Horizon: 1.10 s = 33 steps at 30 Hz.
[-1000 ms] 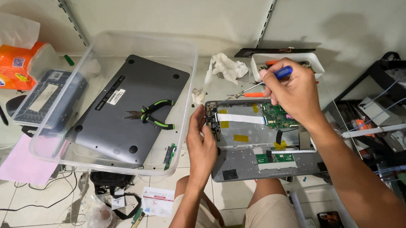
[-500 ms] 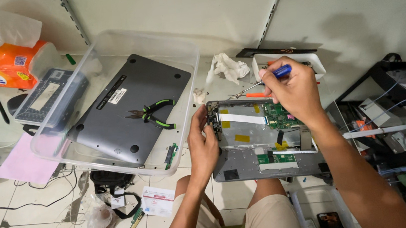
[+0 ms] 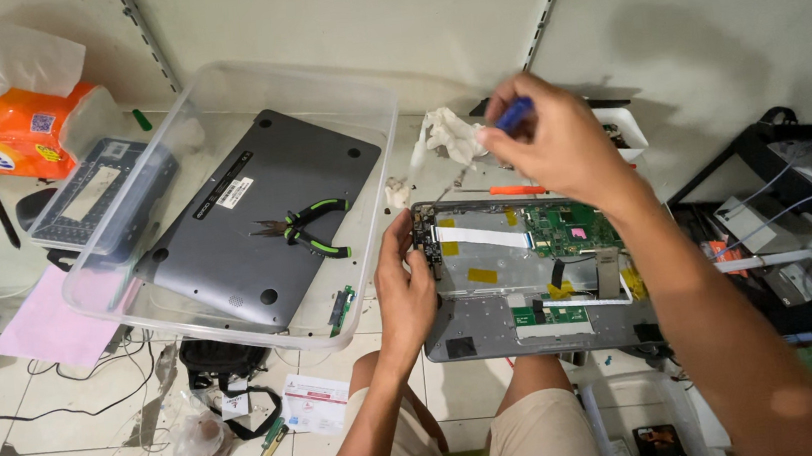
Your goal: The person uses a screwdriver to remove screws from the back panel of a disassembled laptop. They then use their hands to detach and remove a small internal component from the motherboard area.
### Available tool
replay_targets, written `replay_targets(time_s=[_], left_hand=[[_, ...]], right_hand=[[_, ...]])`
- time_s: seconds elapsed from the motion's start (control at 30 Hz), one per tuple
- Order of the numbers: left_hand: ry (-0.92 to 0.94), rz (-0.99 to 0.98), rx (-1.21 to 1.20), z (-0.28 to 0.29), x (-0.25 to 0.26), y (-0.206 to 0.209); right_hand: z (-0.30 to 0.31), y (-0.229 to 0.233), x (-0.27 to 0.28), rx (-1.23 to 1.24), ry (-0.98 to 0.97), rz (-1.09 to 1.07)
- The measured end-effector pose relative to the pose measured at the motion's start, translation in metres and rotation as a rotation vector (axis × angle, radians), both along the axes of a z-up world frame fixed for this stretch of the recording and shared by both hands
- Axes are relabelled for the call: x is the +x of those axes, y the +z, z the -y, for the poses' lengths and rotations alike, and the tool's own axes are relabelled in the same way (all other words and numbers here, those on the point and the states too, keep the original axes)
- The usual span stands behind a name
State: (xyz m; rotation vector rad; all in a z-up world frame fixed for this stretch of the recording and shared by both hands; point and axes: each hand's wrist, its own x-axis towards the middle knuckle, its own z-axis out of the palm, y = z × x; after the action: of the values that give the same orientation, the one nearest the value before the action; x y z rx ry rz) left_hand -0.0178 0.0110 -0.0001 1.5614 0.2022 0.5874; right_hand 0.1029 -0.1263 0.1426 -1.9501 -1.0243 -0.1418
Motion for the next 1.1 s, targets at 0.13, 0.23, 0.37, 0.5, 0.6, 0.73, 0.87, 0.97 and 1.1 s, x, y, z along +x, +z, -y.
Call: replay_targets(time_s=[0.13,0.23,0.37,0.5,0.6,0.73,0.87,0.97,1.1], left_hand=[[0.002,0.027,0.029,0.0,0.008,-0.013],[0.045,0.023,0.017,0.001,0.017,-0.029],[0.055,0.073,0.317,0.0,0.029,-0.035],[0.036,0.007,0.341,-0.01,0.035,-0.035],[0.072,-0.071,0.285,-0.008,0.029,-0.026],[0.08,-0.068,0.283,-0.005,0.028,-0.028],[0.123,-0.08,0.343,-0.005,0.031,-0.033],[0.104,-0.086,0.324,-0.006,0.028,-0.031],[0.114,-0.051,0.322,-0.006,0.03,-0.032]], right_hand=[[-0.025,0.03,-0.002,-0.237,-0.083,0.017],[-0.045,0.045,0.002,-0.636,-0.222,0.053],[-0.057,0.055,0.006,-0.973,-0.273,0.284],[-0.054,0.083,-0.015,-1.068,-0.16,-0.053],[-0.056,0.073,-0.003,-1.071,-0.188,0.131],[-0.06,0.069,-0.004,-1.072,-0.249,0.244],[-0.057,0.078,-0.006,-1.095,-0.17,0.048],[-0.061,0.071,-0.001,-1.102,-0.2,0.105],[-0.065,0.074,-0.003,-1.163,-0.253,0.145]])
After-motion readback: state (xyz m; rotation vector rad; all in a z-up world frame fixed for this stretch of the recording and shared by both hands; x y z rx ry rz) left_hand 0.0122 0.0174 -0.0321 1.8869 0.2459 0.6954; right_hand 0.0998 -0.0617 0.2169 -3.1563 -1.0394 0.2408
